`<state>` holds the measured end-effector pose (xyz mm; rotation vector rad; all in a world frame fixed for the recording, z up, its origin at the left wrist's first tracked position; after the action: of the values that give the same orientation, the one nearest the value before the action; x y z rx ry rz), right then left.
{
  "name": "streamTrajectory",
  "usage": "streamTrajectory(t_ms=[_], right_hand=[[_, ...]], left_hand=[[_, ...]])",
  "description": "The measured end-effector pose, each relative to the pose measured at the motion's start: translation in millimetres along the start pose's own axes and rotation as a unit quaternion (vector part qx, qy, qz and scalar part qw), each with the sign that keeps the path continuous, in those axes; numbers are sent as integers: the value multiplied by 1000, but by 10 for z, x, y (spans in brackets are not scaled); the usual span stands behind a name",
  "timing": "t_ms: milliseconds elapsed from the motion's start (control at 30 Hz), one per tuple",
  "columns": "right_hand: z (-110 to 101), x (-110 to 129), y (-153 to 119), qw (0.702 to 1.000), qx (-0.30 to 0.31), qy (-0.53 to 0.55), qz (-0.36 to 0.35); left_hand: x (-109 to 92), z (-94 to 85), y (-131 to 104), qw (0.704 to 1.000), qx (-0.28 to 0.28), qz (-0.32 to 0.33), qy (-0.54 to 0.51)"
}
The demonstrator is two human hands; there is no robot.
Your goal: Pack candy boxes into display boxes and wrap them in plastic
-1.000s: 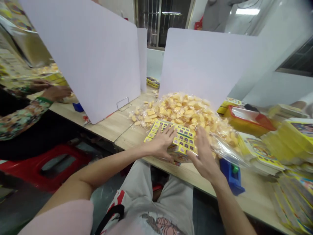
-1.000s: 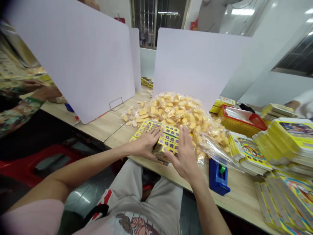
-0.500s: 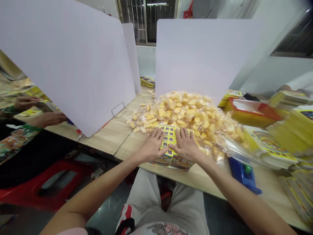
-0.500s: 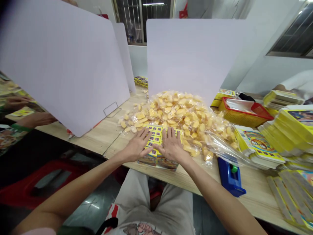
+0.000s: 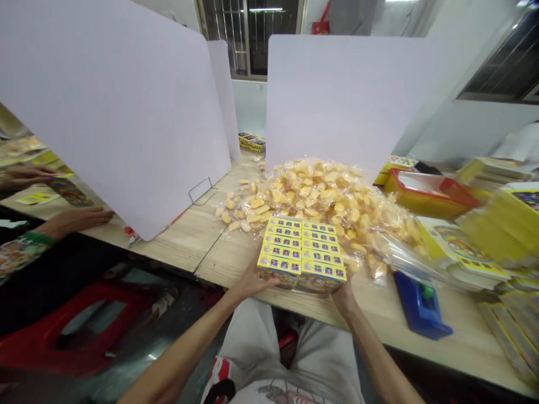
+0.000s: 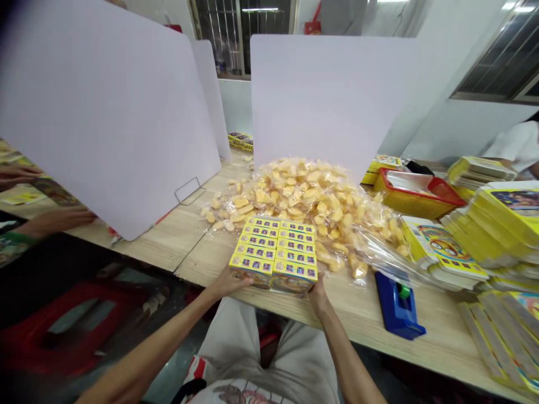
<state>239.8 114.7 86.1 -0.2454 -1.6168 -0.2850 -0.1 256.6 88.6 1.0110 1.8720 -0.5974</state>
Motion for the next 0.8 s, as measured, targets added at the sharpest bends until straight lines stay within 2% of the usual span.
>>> streamTrajectory(t_ms=[100, 233, 333, 400, 500, 567, 667, 800], right_hand=[[15, 105, -8, 999, 18, 29, 12], [-252, 634, -108, 996, 80, -26, 20], [-386, 973, -115, 984, 127, -68, 108], [-393, 1033, -54, 964, 151, -74, 205], [-345, 889, 98, 929, 175, -72, 319], [-316, 755, 211, 922, 167, -54, 345], [-301, 696, 371, 934, 148, -53, 322], [-307, 824, 573, 942, 135, -111, 286]], left_hand=[[-201, 8, -21, 996, -40, -11, -81], [-679, -258, -187, 990, -45, -17, -132], [-1009, -454, -218, 985, -8, -55, -162], [-1123, -480, -156, 969, 42, -107, -217], [-1135, -397, 12, 932, 104, -177, -300], [-1081, -336, 140, 911, 116, -203, -341], [-972, -312, 325, 885, 120, -226, -389], [-820, -361, 564, 876, 100, -264, -391]])
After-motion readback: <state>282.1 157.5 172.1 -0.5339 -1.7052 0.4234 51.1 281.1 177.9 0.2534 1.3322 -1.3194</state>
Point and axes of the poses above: each hand's wrist, its own y-axis towards the middle knuckle, its own z-axis out of the palm, x = y × z, the point moved 2 cm from there along y, towards the middle knuckle, and after that the axes turned 9 degrees about x, right-handed, at the moved point
